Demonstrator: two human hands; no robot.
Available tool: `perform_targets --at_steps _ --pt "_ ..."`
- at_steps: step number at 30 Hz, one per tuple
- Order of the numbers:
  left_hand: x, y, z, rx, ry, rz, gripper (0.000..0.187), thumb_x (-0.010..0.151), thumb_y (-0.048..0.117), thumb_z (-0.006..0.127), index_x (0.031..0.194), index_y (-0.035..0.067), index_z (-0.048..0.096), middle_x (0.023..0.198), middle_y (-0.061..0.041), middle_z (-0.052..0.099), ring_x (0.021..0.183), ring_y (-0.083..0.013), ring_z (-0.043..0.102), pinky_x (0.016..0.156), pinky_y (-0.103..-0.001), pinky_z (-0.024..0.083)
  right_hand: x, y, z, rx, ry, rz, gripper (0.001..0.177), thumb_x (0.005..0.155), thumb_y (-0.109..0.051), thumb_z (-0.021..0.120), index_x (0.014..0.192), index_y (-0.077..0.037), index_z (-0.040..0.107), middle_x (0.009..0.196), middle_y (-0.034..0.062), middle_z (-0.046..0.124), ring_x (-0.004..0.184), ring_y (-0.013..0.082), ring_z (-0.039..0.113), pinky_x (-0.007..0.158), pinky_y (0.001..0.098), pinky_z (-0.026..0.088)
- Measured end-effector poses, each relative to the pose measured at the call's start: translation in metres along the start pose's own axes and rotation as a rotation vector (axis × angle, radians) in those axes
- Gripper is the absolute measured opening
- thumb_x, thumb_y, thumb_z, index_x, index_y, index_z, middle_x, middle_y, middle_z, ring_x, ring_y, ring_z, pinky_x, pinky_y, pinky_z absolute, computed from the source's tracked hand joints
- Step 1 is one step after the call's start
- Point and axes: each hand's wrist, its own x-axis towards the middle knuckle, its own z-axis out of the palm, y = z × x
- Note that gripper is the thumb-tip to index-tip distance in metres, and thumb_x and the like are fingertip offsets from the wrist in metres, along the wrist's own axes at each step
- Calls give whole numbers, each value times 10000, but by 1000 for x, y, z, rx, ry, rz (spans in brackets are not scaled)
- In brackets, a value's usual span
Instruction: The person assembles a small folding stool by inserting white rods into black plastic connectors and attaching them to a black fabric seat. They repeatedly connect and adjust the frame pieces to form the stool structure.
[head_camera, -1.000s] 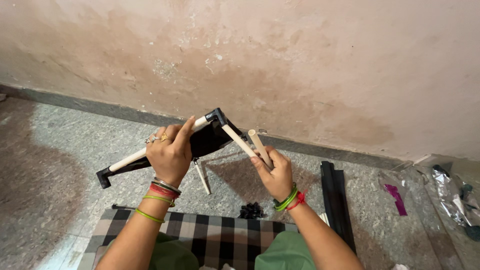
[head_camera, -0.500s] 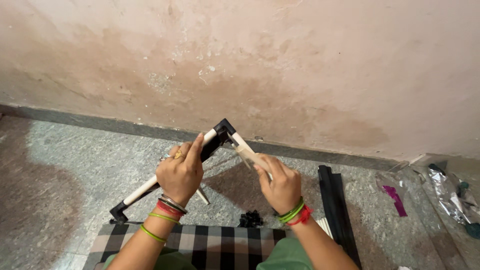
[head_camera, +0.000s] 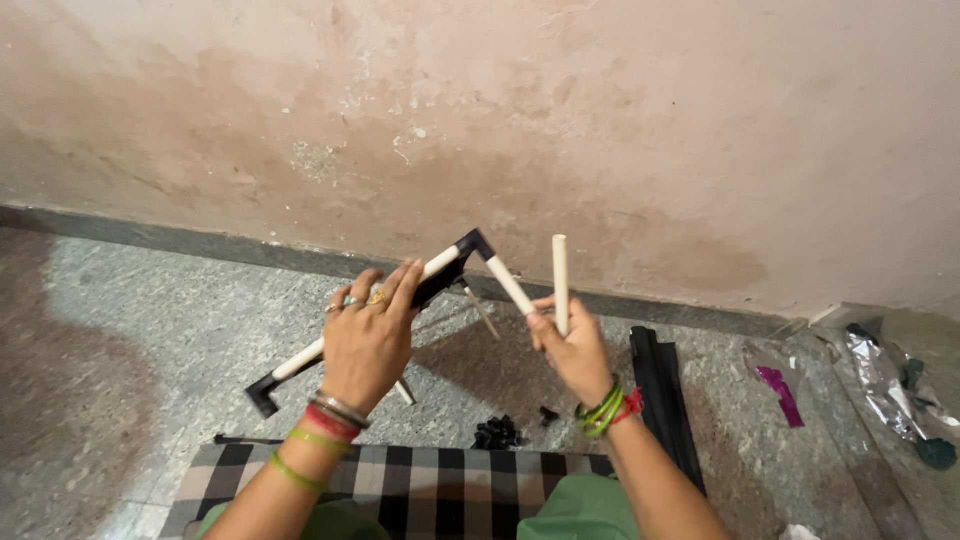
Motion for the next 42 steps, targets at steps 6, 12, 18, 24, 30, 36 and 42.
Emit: perform_targets --at_steps 6,12,18,24,30,36,42 --pt "-30 -44 -14 -128 -613 -326 224 962 231 650 1168 146 673 1082 -77 758 965 -279 712 787 -419 538 27 24 -43 -131 233 -230 146 954 -133 720 1021 -15 663 805 27 721 682 81 684 591 242 535" --pt "-39 -90 14 -901 -698 -669 310 926 72 670 1233 60 709 981 -107 786 878 -211 686 770 -358 550 35 37 -46 -410 455 -311 253 1072 -254 620 1014 -11 660 755 63 660 638 108 612 570 248 463" --pt "-45 -86 32 -1235 -370 -732 420 961 79 604 1375 15 577 1163 -115 762 1101 -144 695 934 -299 538 36 23 -31 47 476 -395 301 1110 -330 394 1184 -94 566 770 -24 621 579 42 504 487 203 395" --pt "-47 -75 43 -1429 -336 -692 455 1029 131 533 1468 11 516 1108 -111 751 1097 -152 652 1015 -303 480 3 2 29 -560 -1 -553 263 1032 -288 561 1073 -96 737 698 16 716 505 101 616 452 281 476" --pt "-45 -69 46 -1419 -346 -709 352 1033 164 551 1337 13 644 1141 -67 760 1039 -126 641 909 -282 492 -28 -25 70 -715 -175 -742 269 908 -196 740 1156 -94 727 856 85 741 702 245 719 583 371 568" --pt "-39 -59 52 -1332 -302 -547 254 1004 140 583 1194 30 711 1152 -55 735 1055 -133 662 934 -274 510 -26 -30 79 -759 -147 -692 266 907 -187 734 1151 -80 717 866 86 725 743 272 724 609 394 574" --pt "-38 -54 53 -1296 -317 -545 240 988 132 587 1162 47 730 1173 -62 659 1055 -145 633 900 -284 520 -21 -25 73 -801 -124 -696 270 896 -200 746 1142 -92 726 819 80 704 721 259 709 600 400 562"
